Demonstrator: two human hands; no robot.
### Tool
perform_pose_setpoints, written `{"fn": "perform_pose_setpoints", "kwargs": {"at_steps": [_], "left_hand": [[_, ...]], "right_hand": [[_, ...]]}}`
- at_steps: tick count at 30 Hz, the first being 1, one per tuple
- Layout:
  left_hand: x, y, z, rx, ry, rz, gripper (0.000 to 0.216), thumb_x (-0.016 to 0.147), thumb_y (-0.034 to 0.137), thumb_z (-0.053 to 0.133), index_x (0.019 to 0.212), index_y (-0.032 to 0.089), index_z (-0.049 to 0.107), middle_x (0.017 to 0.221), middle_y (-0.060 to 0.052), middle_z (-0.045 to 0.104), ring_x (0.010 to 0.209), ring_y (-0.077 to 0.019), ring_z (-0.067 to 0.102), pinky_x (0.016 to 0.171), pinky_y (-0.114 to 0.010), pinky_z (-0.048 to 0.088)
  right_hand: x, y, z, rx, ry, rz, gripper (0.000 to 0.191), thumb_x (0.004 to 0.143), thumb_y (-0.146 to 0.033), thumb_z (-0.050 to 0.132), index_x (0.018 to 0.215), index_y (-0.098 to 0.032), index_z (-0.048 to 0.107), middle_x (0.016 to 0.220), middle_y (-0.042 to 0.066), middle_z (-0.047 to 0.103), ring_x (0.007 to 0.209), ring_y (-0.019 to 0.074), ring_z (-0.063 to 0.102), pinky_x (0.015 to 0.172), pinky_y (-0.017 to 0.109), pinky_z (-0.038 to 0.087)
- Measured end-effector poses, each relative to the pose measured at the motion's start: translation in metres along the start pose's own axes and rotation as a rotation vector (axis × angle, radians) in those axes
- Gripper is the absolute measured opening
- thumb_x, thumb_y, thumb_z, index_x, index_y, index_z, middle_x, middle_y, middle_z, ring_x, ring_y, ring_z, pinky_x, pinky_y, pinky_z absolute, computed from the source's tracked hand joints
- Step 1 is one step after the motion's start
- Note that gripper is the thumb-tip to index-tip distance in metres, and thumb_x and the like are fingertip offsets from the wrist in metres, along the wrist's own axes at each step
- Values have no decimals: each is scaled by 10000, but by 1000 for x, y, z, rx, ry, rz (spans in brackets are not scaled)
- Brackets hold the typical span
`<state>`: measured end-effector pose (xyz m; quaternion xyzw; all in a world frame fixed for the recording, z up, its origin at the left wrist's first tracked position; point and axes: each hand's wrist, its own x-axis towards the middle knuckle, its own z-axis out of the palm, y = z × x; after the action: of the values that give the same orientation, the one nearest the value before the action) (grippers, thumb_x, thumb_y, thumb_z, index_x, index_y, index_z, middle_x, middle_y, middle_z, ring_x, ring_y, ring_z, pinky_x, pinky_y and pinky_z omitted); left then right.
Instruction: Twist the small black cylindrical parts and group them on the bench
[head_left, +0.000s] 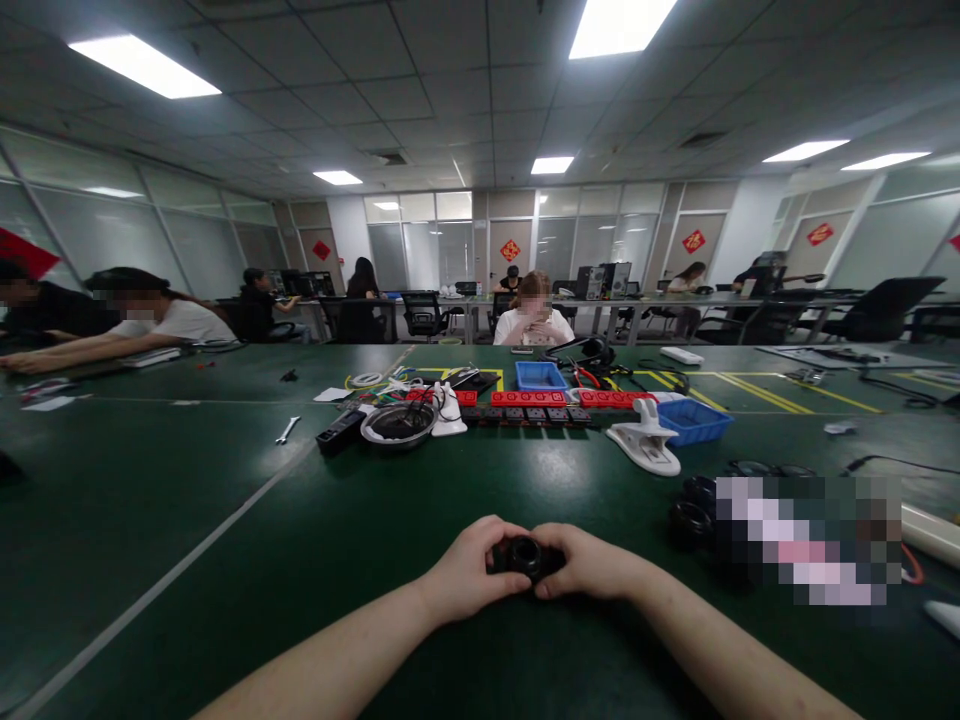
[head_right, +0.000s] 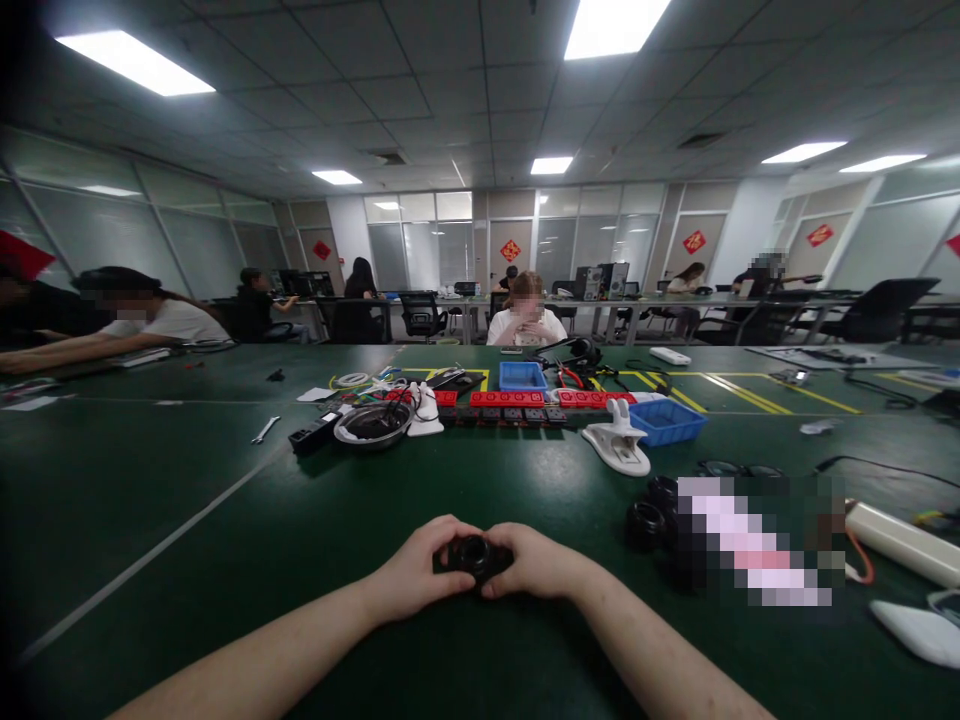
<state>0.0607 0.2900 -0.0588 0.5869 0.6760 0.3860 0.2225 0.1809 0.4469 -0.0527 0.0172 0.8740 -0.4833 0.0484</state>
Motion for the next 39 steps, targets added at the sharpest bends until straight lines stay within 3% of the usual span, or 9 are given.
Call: {"fn": "perform_pose_setpoints", "kwargs": {"at_steps": [17,26,32,36,39], "left_hand": [[-1,3,3,33,46,-41,360,645,282,671,981,208,566,875,-7,496,736,-143,469,616,-228,376],[-2,9,11,98,192,-168,340,603,294,693,897,184,563,862,-17,516,771,-174,491,665,-270,394],[1,4,20,120,342,-227,293,599,264,682,826,173,521,839,-13,512,783,-180,492,677,-279,397],[2,2,12,109,247,-140,306,618,255,668,888,177,544,865,-19,515,784,-178,492,680,-277,398],[3,1,1,72,90,-34,340,627,262,670,943,192,564,900,-21,519,797,-178,496,651,-257,403]], "right_hand": [[3,6,3,-22,50,4,309,555,-219,712,841,-150,617,744,-28,547,706,139,499,631,225,376],[10,10,21,-249,281,126,338,486,-326,741,701,-153,545,670,-27,519,616,122,461,503,200,311],[13,1,38,-631,505,185,253,609,-373,629,697,-156,530,714,35,553,654,166,490,573,260,325],[10,1,35,-510,461,71,449,559,-405,678,919,-165,561,878,62,576,804,218,515,694,311,367],[6,3,24,-237,274,-37,525,557,-329,704,1032,-180,540,953,39,577,870,206,516,746,299,385]]}}
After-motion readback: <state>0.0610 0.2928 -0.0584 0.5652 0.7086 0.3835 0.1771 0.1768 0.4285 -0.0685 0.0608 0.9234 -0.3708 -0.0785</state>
